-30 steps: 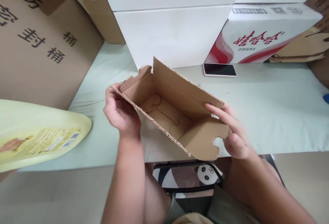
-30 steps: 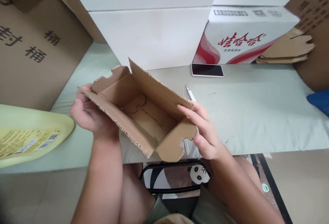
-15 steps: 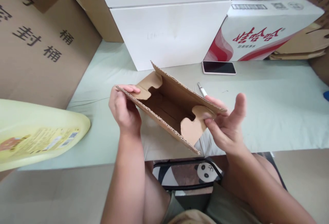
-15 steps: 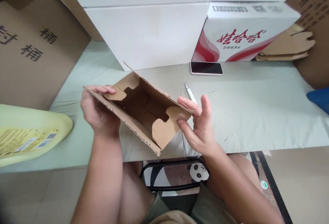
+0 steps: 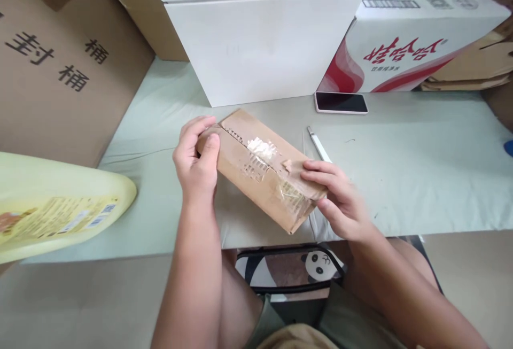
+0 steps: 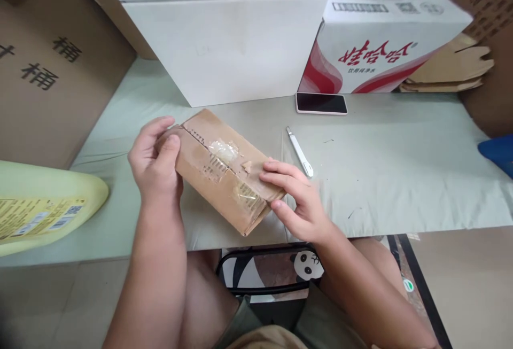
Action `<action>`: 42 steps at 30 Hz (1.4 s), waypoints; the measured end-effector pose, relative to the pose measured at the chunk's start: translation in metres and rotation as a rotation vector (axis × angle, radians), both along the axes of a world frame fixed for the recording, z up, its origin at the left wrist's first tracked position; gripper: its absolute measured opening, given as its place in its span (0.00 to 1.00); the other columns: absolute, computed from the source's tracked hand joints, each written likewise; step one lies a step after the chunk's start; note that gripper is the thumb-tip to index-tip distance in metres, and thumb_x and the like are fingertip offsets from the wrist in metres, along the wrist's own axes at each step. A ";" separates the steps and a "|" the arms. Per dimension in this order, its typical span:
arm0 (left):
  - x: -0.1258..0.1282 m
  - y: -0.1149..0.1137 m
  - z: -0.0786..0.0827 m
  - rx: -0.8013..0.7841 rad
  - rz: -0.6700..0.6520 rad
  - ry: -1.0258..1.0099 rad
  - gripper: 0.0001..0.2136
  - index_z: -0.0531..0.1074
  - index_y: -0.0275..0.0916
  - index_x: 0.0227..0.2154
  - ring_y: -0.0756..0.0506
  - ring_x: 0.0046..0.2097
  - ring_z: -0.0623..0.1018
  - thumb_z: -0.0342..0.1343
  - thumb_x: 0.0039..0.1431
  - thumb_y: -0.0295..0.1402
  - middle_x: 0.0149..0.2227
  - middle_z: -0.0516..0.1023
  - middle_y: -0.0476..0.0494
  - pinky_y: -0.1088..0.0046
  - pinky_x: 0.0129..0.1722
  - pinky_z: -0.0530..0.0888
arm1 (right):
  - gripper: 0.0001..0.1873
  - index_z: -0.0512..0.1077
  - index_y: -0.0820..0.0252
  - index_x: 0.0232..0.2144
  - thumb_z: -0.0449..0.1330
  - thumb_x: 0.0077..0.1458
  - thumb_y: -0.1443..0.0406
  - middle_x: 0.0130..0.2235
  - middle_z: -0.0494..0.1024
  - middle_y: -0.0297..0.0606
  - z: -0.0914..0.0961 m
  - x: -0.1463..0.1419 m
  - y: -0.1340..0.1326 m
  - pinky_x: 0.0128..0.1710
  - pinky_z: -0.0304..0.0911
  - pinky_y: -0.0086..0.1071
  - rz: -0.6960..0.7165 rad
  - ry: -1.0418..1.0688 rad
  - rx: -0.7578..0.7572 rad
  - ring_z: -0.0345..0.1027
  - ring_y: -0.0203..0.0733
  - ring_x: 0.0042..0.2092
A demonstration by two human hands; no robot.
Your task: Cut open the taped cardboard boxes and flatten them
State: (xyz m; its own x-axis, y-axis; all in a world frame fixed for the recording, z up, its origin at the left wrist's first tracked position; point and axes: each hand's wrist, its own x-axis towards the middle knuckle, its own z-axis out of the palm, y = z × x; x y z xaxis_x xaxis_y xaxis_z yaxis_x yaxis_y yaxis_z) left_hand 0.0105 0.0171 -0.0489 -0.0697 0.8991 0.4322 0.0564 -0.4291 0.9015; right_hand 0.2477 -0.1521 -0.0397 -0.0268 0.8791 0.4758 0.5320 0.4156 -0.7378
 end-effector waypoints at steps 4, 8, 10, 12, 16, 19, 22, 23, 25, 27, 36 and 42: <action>-0.001 0.000 0.002 0.036 -0.009 0.019 0.11 0.82 0.45 0.43 0.38 0.59 0.78 0.65 0.59 0.39 0.52 0.80 0.42 0.55 0.67 0.73 | 0.21 0.77 0.48 0.60 0.60 0.67 0.55 0.60 0.79 0.47 -0.001 0.000 0.001 0.63 0.74 0.54 0.012 -0.023 0.003 0.75 0.57 0.63; -0.002 0.000 0.001 0.030 -0.025 0.028 0.11 0.81 0.44 0.44 0.38 0.60 0.78 0.65 0.60 0.39 0.52 0.79 0.42 0.55 0.68 0.72 | 0.22 0.76 0.47 0.60 0.63 0.65 0.54 0.59 0.78 0.47 -0.005 -0.002 0.001 0.62 0.75 0.53 0.009 -0.018 0.021 0.75 0.56 0.62; -0.003 0.000 0.000 0.043 -0.029 0.030 0.12 0.81 0.44 0.44 0.38 0.60 0.78 0.65 0.60 0.42 0.51 0.79 0.42 0.55 0.67 0.72 | 0.22 0.75 0.47 0.60 0.63 0.65 0.54 0.59 0.78 0.47 -0.006 -0.003 0.001 0.62 0.75 0.53 -0.003 -0.006 0.035 0.74 0.56 0.63; -0.003 0.000 -0.001 0.066 -0.032 0.031 0.13 0.82 0.44 0.44 0.37 0.59 0.78 0.65 0.61 0.44 0.51 0.80 0.42 0.55 0.67 0.72 | 0.22 0.74 0.47 0.61 0.63 0.66 0.55 0.59 0.78 0.46 -0.007 -0.003 0.001 0.62 0.75 0.52 -0.011 0.004 0.043 0.74 0.55 0.63; -0.003 -0.001 -0.002 0.100 -0.036 0.037 0.12 0.82 0.44 0.44 0.37 0.59 0.78 0.64 0.63 0.44 0.52 0.80 0.41 0.54 0.67 0.72 | 0.20 0.76 0.46 0.59 0.62 0.67 0.54 0.59 0.78 0.45 -0.005 -0.003 0.001 0.62 0.75 0.51 -0.004 -0.016 0.039 0.75 0.54 0.62; -0.002 -0.002 -0.002 0.093 -0.018 0.043 0.12 0.82 0.45 0.44 0.38 0.60 0.78 0.63 0.64 0.45 0.51 0.80 0.42 0.54 0.66 0.73 | 0.19 0.77 0.48 0.58 0.60 0.68 0.54 0.59 0.78 0.46 -0.002 -0.002 0.001 0.62 0.75 0.51 0.014 -0.028 0.027 0.75 0.54 0.61; -0.001 -0.003 -0.002 0.104 -0.001 0.044 0.13 0.82 0.45 0.44 0.38 0.58 0.79 0.62 0.65 0.47 0.51 0.81 0.42 0.55 0.66 0.73 | 0.19 0.76 0.47 0.59 0.60 0.69 0.55 0.59 0.77 0.46 -0.001 -0.002 0.001 0.63 0.74 0.49 0.034 0.004 0.037 0.75 0.52 0.62; -0.001 -0.003 -0.003 0.112 0.003 0.046 0.13 0.82 0.46 0.44 0.39 0.58 0.79 0.61 0.66 0.47 0.51 0.81 0.43 0.55 0.65 0.74 | 0.19 0.76 0.47 0.59 0.60 0.69 0.56 0.59 0.77 0.46 -0.001 -0.002 0.001 0.64 0.73 0.49 0.038 0.014 0.041 0.75 0.52 0.62; -0.001 -0.003 -0.003 0.125 0.007 0.065 0.13 0.82 0.46 0.45 0.40 0.58 0.80 0.61 0.66 0.46 0.51 0.82 0.43 0.57 0.64 0.74 | 0.19 0.75 0.47 0.60 0.61 0.69 0.57 0.60 0.76 0.46 -0.002 -0.002 0.001 0.65 0.72 0.49 0.046 0.026 0.042 0.74 0.52 0.62; -0.002 -0.004 -0.003 0.139 0.010 0.098 0.12 0.82 0.46 0.46 0.40 0.58 0.80 0.61 0.66 0.44 0.51 0.82 0.44 0.58 0.64 0.75 | 0.20 0.76 0.48 0.60 0.61 0.68 0.57 0.60 0.76 0.46 -0.003 -0.002 0.001 0.65 0.72 0.50 0.053 0.034 0.038 0.74 0.53 0.62; -0.001 -0.006 0.001 0.143 0.009 0.144 0.09 0.83 0.44 0.44 0.42 0.56 0.80 0.62 0.63 0.33 0.50 0.83 0.44 0.60 0.63 0.75 | 0.20 0.76 0.47 0.60 0.62 0.68 0.57 0.61 0.76 0.45 -0.005 -0.001 0.000 0.65 0.72 0.51 0.058 0.060 0.019 0.73 0.54 0.63; 0.000 -0.009 0.006 0.115 0.010 0.165 0.08 0.83 0.43 0.43 0.42 0.55 0.81 0.61 0.63 0.32 0.49 0.82 0.44 0.61 0.62 0.76 | 0.19 0.77 0.46 0.59 0.62 0.68 0.55 0.62 0.77 0.43 -0.005 0.002 -0.001 0.66 0.70 0.51 0.093 0.119 -0.019 0.73 0.54 0.65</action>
